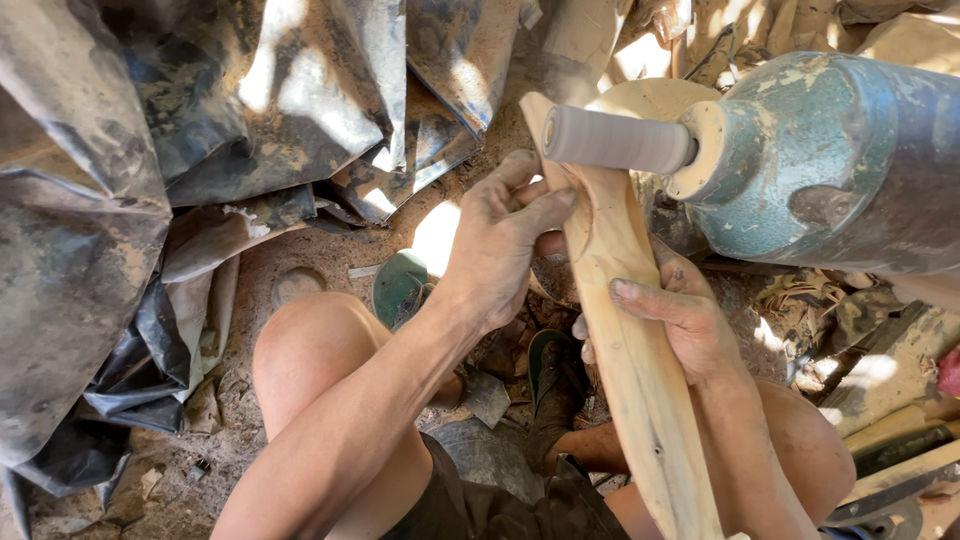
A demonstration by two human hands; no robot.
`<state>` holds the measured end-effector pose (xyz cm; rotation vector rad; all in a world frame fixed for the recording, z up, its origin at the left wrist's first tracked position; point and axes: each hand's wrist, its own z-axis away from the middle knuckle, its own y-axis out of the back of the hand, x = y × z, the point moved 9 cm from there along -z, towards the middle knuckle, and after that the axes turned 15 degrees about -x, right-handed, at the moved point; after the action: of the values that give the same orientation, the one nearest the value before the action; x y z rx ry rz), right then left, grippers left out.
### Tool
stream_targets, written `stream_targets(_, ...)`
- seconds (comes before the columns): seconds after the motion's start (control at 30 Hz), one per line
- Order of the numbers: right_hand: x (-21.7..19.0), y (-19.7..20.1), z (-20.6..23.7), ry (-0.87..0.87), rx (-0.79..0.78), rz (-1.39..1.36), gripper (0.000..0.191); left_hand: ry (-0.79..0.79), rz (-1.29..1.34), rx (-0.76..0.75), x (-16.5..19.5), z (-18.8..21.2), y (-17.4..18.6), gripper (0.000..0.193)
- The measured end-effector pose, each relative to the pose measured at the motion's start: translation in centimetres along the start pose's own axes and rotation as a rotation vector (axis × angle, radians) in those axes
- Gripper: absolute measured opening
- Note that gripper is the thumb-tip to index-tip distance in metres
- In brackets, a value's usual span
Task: The person smooths a curved wooden piece using a rotating sanding drum, holding it with both hands and moving it along the surface. The person then uses a hand file to further smooth the edges of the wood.
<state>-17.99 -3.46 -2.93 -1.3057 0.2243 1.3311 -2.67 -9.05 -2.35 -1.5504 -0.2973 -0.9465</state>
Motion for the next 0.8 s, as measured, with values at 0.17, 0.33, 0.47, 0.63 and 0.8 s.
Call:
stream_targets(0.17, -0.7, -1.3, -0.1, -0.025, 0.0, 0.067, 0.06, -0.007, 0.049, 0.035, 0.3, 0.9, 0.4, 0.031)
stream_targets(0.33, -1.6, -2.3, -0.1, -0.079, 0.026, 0.17, 0.054, -0.03, 0.112, 0.05, 0.0, 1.1, 0.5, 0.03)
stream_targets(0.47, -2.0, -3.1, -0.3, -0.063, -0.038, 0.147, 0.053, -0.061, 0.129, 0.047, 0.4, 1.2, 0.7, 0.027)
stream_targets(0.63, -0.5, -2.1, -0.9, -0.066, -0.035, 0.238, 0.058, -0.003, 0.07, 0.137, 0.1, 1.9, 1.4, 0.023)
stream_targets(0.8, 2.9, -1.1, -1.0, -0.058, -0.072, 0.259, 0.056, 0.077, 0.046, 0.19, -1.3, 2.6, 1.7, 0.02)
